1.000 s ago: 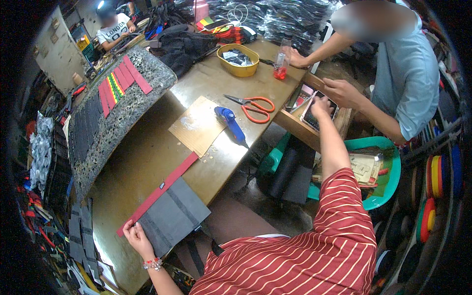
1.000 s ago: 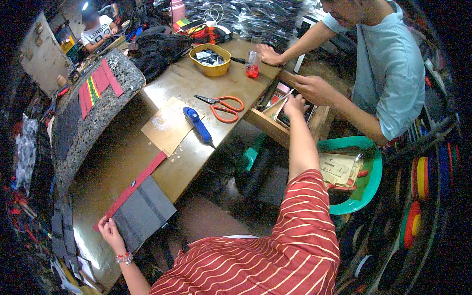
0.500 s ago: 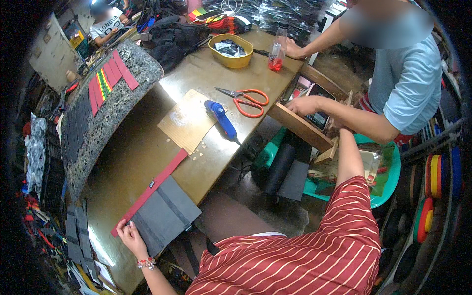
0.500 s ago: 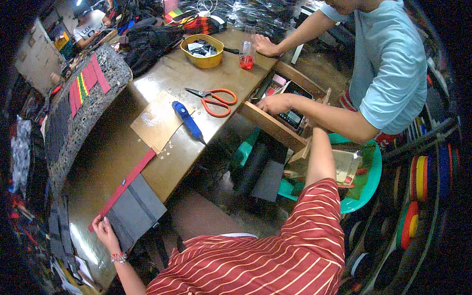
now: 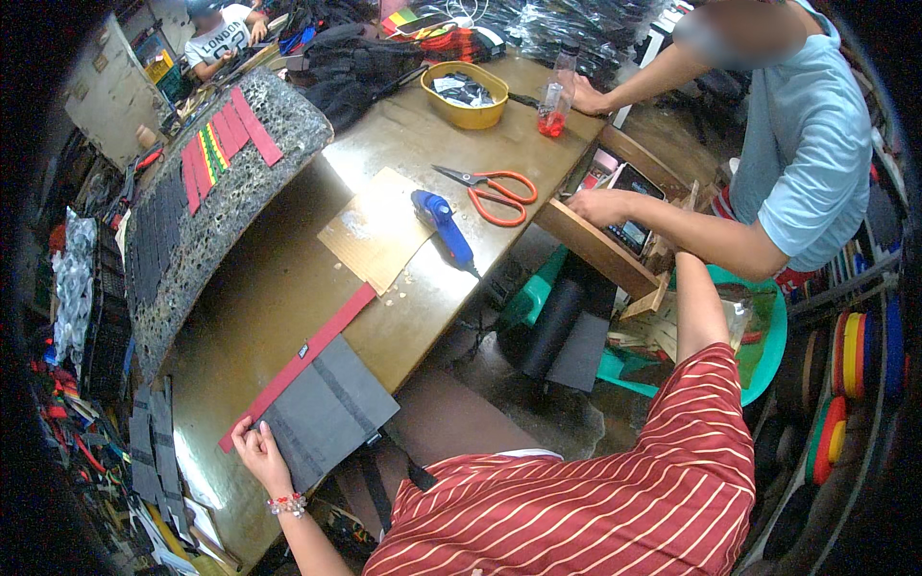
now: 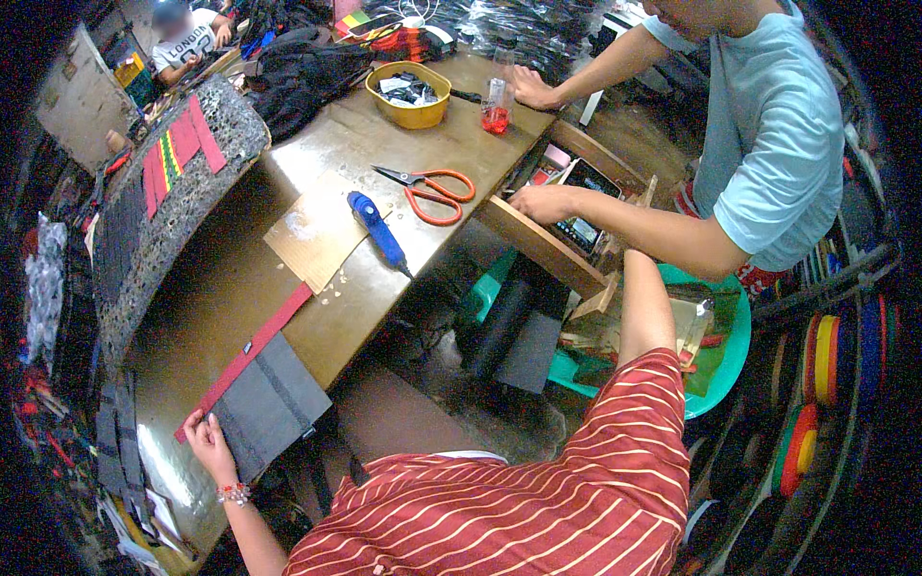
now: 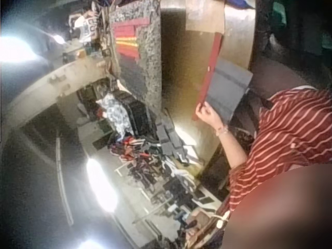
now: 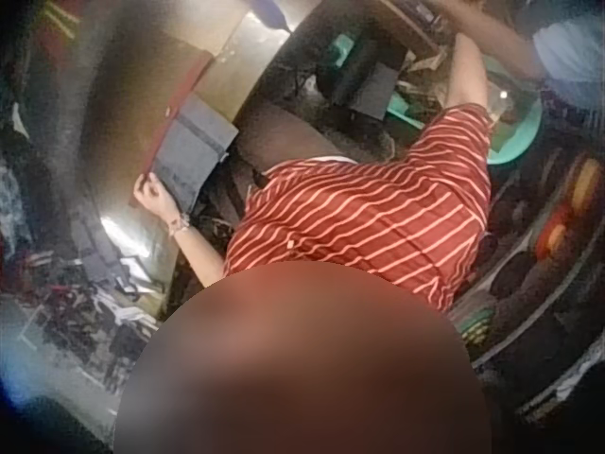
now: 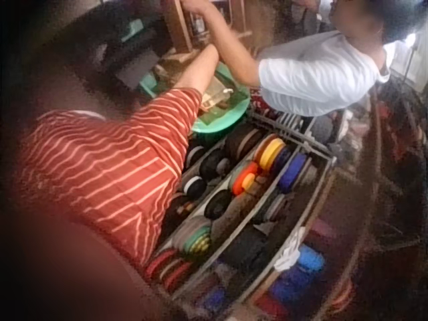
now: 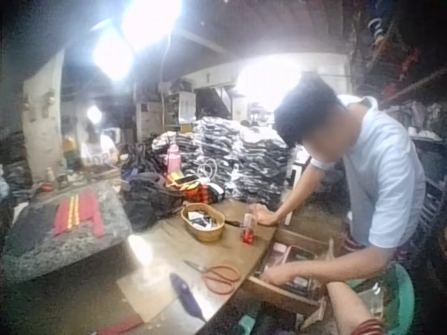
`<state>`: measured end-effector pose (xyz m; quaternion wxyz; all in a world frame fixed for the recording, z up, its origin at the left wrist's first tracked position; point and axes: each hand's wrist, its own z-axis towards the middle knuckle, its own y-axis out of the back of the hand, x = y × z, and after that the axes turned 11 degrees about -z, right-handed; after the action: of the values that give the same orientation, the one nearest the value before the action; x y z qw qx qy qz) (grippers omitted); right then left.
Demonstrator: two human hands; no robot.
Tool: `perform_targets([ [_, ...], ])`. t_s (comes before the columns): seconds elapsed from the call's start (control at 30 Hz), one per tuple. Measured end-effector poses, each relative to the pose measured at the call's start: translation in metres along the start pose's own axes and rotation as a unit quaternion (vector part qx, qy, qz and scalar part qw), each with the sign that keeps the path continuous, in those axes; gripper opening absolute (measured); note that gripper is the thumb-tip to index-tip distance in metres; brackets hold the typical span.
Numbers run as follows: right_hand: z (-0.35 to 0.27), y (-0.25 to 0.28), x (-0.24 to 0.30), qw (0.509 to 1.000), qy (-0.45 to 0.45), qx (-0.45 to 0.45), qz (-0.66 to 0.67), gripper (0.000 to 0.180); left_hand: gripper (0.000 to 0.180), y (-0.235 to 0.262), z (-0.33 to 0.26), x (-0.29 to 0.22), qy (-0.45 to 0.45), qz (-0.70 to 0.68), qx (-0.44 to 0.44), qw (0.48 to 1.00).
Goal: The person assembles layered craft parts by placing red and patterned strips onto a gray base, then uses a hot glue gun to secure them. They repeatedly align and press the strips, occasionally picking up additional pieces from the table.
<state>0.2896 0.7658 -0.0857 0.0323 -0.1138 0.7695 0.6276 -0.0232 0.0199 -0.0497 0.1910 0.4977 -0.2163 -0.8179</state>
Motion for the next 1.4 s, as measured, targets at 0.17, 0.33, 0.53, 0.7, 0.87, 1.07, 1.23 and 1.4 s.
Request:
perform_targets([
  [0.17,0.000,-0.001,0.000,1.000,0.001,-0.004,-0.002,0.033,0.039,-0.001,0.001,-0.003,-0.010,0.013,0.003,1.000],
  [0.33,-0.001,-0.001,0.002,1.000,0.003,-0.009,-0.005,0.033,0.041,-0.002,0.000,-0.003,-0.007,-0.011,-0.013,1.000],
  [0.53,0.001,-0.005,0.001,1.000,0.008,-0.020,0.003,0.033,0.044,0.001,0.002,-0.008,0.022,-0.010,0.009,1.000],
  [0.7,0.002,-0.016,0.000,0.987,0.005,-0.158,-0.003,0.034,0.043,0.000,0.000,-0.002,0.013,-0.003,0.000,1.000],
  [0.87,-0.005,-0.013,0.002,0.987,-0.013,-0.160,-0.010,0.041,0.041,-0.001,-0.001,0.002,0.027,-0.034,-0.002,0.999],
  [1.07,-0.009,-0.003,0.012,0.989,-0.026,-0.127,-0.071,0.043,0.041,0.000,0.001,-0.002,0.011,-0.005,0.010,1.000],
  [1.23,0.000,-0.006,0.013,0.985,-0.030,-0.126,-0.113,0.040,0.042,0.000,-0.001,-0.002,0.024,0.000,0.007,1.000],
  [1.4,-0.005,-0.004,0.015,0.978,-0.052,-0.193,-0.054,0.038,0.043,0.000,0.000,-0.001,0.049,0.008,0.014,0.999],
])
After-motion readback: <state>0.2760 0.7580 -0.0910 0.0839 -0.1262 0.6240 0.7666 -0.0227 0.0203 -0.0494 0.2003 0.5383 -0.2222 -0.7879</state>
